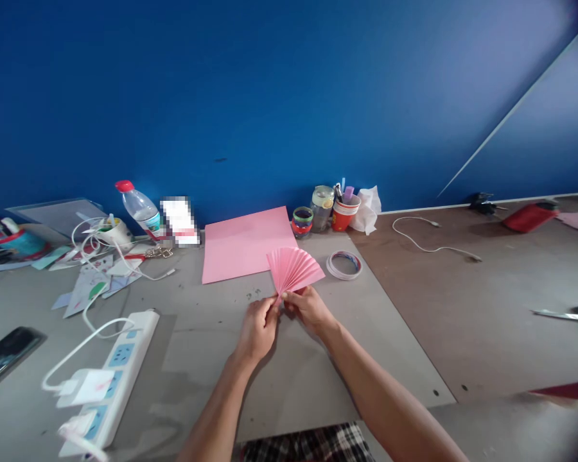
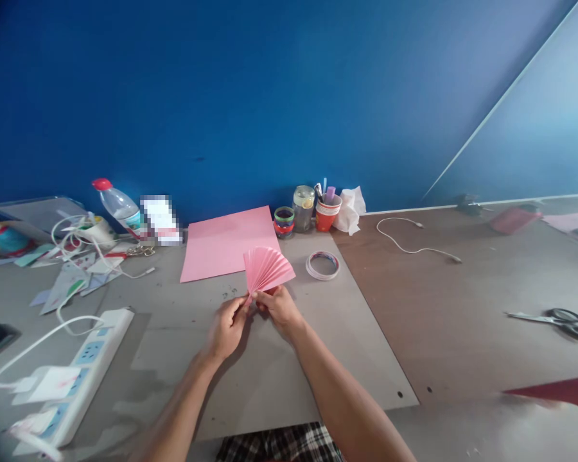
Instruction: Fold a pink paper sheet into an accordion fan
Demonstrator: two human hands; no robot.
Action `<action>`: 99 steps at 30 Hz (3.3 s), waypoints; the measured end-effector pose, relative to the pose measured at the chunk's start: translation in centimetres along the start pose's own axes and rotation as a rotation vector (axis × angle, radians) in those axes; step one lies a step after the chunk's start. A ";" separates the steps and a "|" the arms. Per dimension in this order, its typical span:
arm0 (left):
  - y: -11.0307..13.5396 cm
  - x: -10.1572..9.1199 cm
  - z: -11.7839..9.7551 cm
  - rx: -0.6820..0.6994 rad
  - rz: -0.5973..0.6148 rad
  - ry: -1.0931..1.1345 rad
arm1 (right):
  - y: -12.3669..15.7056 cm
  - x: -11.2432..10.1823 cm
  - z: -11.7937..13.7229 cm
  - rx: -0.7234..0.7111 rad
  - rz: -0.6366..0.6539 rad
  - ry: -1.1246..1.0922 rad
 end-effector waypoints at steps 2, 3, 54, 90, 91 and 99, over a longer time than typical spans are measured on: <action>0.0 0.1 0.1 -0.017 0.019 0.020 | 0.0 0.0 -0.1 0.000 -0.019 -0.022; 0.0 0.2 0.1 -0.028 0.029 0.034 | 0.0 0.0 -0.2 0.000 -0.026 -0.029; 0.5 -0.4 1.9 -0.033 -0.101 -0.133 | 1.4 -1.1 3.9 -0.265 -0.275 0.328; 0.3 0.3 -0.9 -0.020 0.127 0.097 | 0.5 0.2 -0.1 0.167 -0.020 -0.182; 0.3 0.3 -0.8 -0.015 0.123 0.093 | 0.6 0.4 -0.3 0.207 0.004 -0.223; 0.3 0.9 -0.3 -0.098 0.168 0.130 | 0.4 0.2 0.7 0.135 -0.024 -0.327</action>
Point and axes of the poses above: each hand's wrist, its own y-axis away from the middle knuckle, its own x-axis out of the palm, z = x × y, the point moved 9 cm from there along -y, towards the middle knuckle, and after that the axes turned 5 degrees about -y, right-handed, at the moved point
